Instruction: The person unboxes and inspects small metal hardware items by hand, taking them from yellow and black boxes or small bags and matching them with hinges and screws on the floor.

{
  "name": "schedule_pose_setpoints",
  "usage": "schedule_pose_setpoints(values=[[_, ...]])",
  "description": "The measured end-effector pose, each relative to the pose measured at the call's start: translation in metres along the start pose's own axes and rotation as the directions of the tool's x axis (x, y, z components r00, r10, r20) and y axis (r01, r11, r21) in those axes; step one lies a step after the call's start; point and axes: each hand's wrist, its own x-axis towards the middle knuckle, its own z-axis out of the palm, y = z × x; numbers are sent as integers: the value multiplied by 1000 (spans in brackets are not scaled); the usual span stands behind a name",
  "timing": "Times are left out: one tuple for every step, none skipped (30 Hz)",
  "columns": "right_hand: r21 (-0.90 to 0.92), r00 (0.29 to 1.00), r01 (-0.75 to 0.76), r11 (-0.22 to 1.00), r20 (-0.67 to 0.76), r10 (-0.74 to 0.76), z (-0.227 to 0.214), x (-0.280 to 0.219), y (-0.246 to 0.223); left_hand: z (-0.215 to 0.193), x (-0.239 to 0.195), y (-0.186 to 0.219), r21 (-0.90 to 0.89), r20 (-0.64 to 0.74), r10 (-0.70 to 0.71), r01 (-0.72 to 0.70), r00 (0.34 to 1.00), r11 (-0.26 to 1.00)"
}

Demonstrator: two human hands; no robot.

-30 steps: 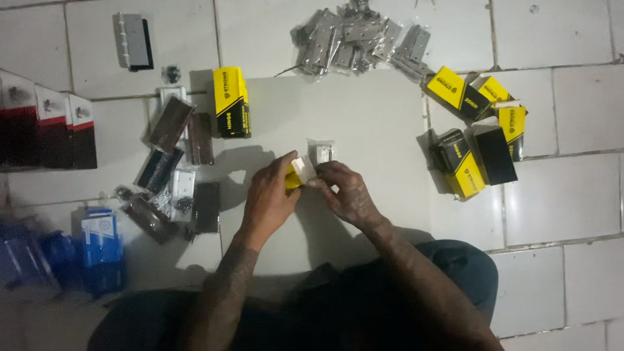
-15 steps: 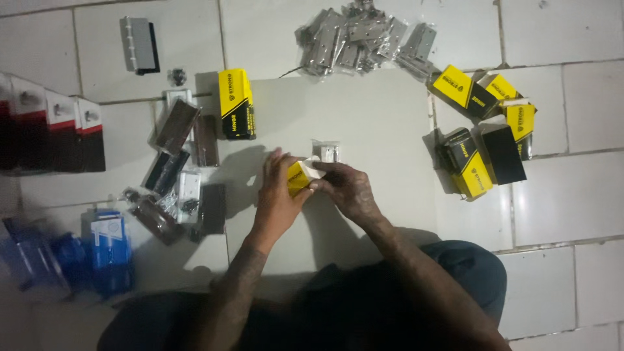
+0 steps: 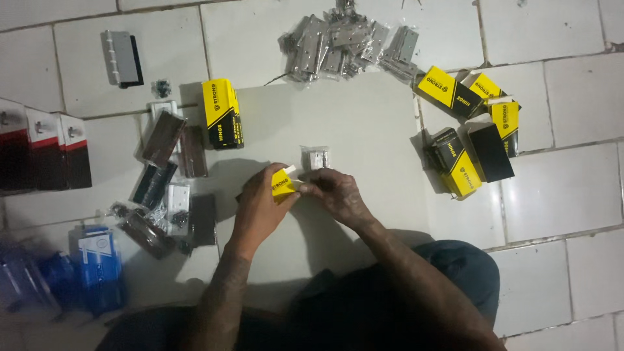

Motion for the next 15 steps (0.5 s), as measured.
schedule_pose_setpoints(values=[[-1,1000,-2,1000,2,2,-3,-1,-2,-1,-1,3,-2,0,-2,2,1000,1000],[-71,999,0,997,-49,-4,-6,-3,-5,-3,-2,5,21,-26,14,-13,1000,1000],[-142,995,1,990,-99,-15,-9,-3,-8,-5,-2,8,45,-55,31,-28,998,999],[-143,995,2,990,-96,-16,-5,-5,-1,-3,-1,3,43,-57,28,-26,998,999],[-400,986,61,915,-116,-117,-1,-8,6,0,1,-2,86,-79,41,-34,996,996],[-629,969,105,771,-109,-220,3,-10,13,3,2,-7,129,-99,55,-42,994,991],[-630,969,105,770,-108,-220,7,-9,17,6,2,-12,127,-100,54,-42,994,991],[-659,971,73,748,-125,-205,10,-7,21,9,3,-17,159,-107,80,-62,991,985],[-688,971,38,725,-145,-189,13,-6,26,13,4,-21,191,-110,106,-83,988,978],[-689,972,36,724,-145,-187,11,-8,29,15,3,-23,189,-109,106,-84,988,978],[-705,973,50,707,-127,-195,9,-8,32,17,4,-24,220,-105,101,-76,989,972],[-721,973,64,690,-108,-203,7,-9,35,19,4,-25,252,-102,96,-68,990,965],[-721,973,64,690,-108,-203,6,-9,33,18,4,-23,251,-102,96,-68,990,965],[-696,975,56,716,-116,-188,4,-9,31,16,3,-21,256,-100,102,-73,990,964],[-668,977,46,742,-124,-172,4,-10,29,15,2,-20,262,-97,106,-78,990,962]])
